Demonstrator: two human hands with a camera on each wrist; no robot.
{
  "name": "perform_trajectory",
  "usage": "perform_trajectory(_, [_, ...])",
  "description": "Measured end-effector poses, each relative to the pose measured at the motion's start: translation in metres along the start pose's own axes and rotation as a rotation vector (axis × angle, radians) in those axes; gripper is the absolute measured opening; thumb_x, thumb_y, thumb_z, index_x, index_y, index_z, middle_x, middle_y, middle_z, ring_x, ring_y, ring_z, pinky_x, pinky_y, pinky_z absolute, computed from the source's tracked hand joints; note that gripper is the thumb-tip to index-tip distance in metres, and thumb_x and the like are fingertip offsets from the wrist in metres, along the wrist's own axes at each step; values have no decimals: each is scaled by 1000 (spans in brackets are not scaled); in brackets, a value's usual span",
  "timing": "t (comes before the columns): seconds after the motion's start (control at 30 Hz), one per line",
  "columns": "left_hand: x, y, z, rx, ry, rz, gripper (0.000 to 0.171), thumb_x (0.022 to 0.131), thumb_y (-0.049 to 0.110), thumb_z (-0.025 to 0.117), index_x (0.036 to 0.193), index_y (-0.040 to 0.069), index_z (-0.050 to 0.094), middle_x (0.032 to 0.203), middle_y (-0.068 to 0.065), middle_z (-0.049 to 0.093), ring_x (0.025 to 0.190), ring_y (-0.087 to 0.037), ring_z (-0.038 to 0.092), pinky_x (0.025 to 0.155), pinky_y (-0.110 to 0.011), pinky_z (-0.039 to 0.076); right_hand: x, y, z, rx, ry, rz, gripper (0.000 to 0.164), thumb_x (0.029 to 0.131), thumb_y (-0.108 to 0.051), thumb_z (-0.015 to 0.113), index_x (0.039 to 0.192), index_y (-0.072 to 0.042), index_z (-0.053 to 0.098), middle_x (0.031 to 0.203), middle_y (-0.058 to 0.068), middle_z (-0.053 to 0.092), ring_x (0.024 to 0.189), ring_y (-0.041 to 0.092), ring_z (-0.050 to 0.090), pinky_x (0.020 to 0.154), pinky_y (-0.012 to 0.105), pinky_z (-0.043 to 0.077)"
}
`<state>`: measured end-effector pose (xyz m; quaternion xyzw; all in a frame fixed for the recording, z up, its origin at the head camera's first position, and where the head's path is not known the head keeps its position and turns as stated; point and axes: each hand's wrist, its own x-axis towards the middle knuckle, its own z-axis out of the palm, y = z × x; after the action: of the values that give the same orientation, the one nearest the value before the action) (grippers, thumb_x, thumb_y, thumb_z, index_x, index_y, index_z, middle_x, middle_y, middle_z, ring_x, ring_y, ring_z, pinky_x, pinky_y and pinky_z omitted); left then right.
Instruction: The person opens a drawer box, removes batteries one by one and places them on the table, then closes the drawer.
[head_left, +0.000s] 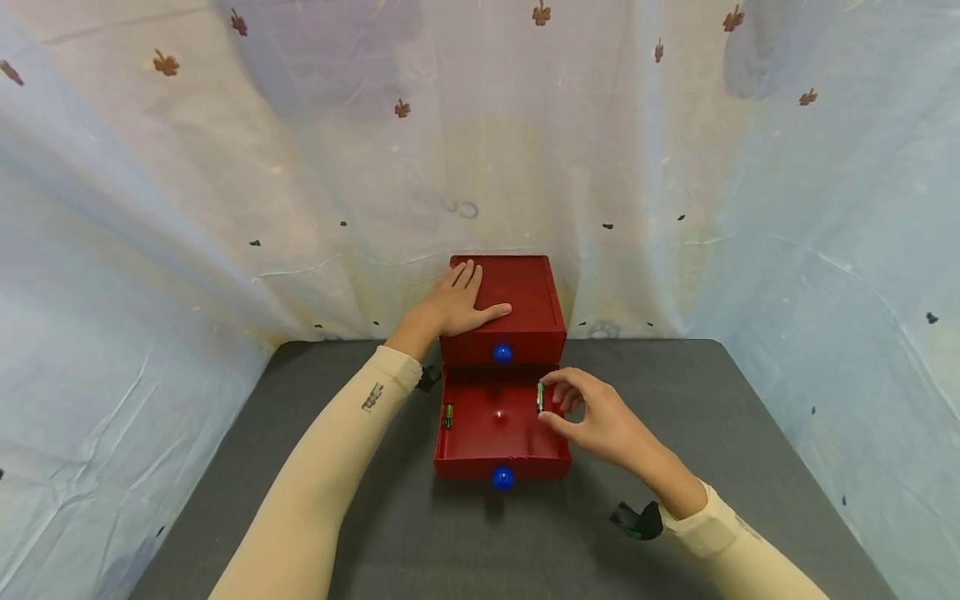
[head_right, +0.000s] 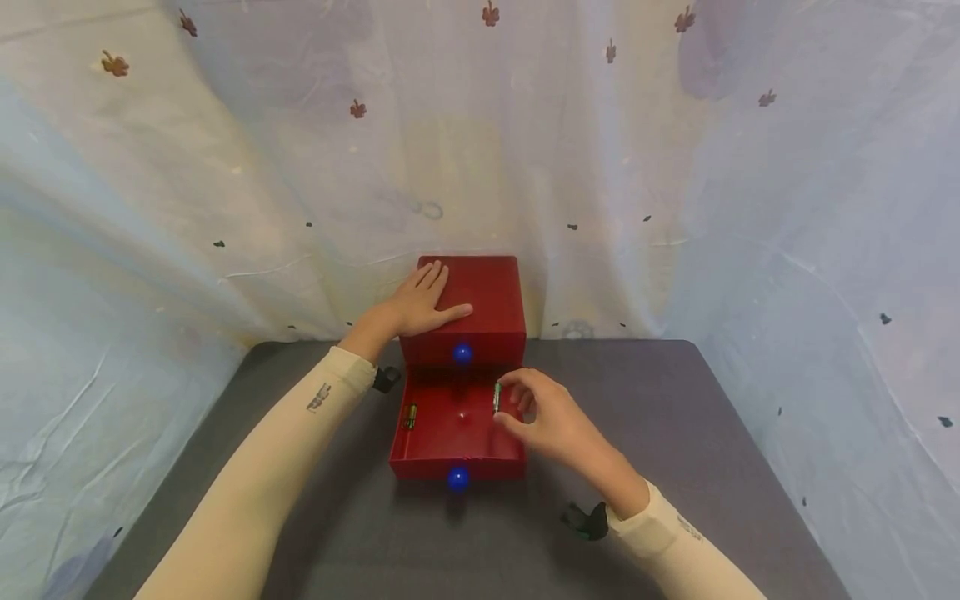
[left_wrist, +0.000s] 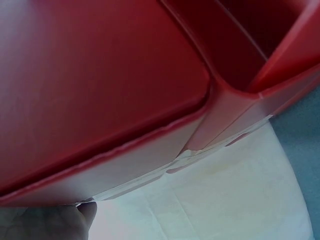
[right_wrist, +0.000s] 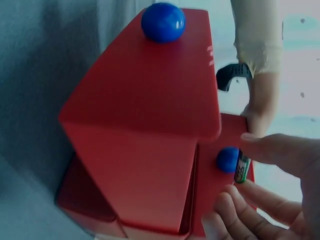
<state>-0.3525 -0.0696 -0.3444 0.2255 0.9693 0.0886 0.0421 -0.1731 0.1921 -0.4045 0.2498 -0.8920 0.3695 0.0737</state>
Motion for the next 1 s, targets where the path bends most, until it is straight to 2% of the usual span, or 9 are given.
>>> perform_trajectory(0.53, [-2, 0, -3, -5, -21, 14, 106, 104, 79, 35, 173, 5, 2, 180, -16, -2, 167, -31, -5, 135, -44, -5, -23, 40, -14, -31, 13, -8, 40, 93, -11, 86, 128, -5, 68, 101, -2, 65, 89, 22, 65, 81, 37, 59])
perform_trajectory(0.67, [-1, -1, -3, 3, -19, 13, 107, 104, 79, 34, 173, 5, 1, 180, -16, -3, 167, -31, -6, 135, -44, -5, -29, 53, -16, -33, 6, -1, 40, 93, -9, 86, 129, -7, 68, 101, -1, 66, 87, 17, 64, 80, 36, 59])
perform_trajectory(0.77, [0, -1, -3, 7, -20, 14, 107, 104, 79, 34, 173, 4, 1, 180, -16, -3, 167, -31, -6, 135, -44, -5, -34, 59, -18, -33, 1, 10, 40, 93, -9, 85, 129, -6, 68, 100, -1, 66, 86, 15, 63, 79, 30, 58])
perform_trajectory(1.0, [-2, 0, -4, 0, -28, 15, 107, 104, 79, 34, 173, 4, 1, 180, -16, -3, 167, -31, -6, 135, -44, -5, -43, 76, -19, -26, -26, 55, 38, 95, -11, 84, 130, -4, 68, 99, -2, 65, 85, 17, 64, 77, 31, 58])
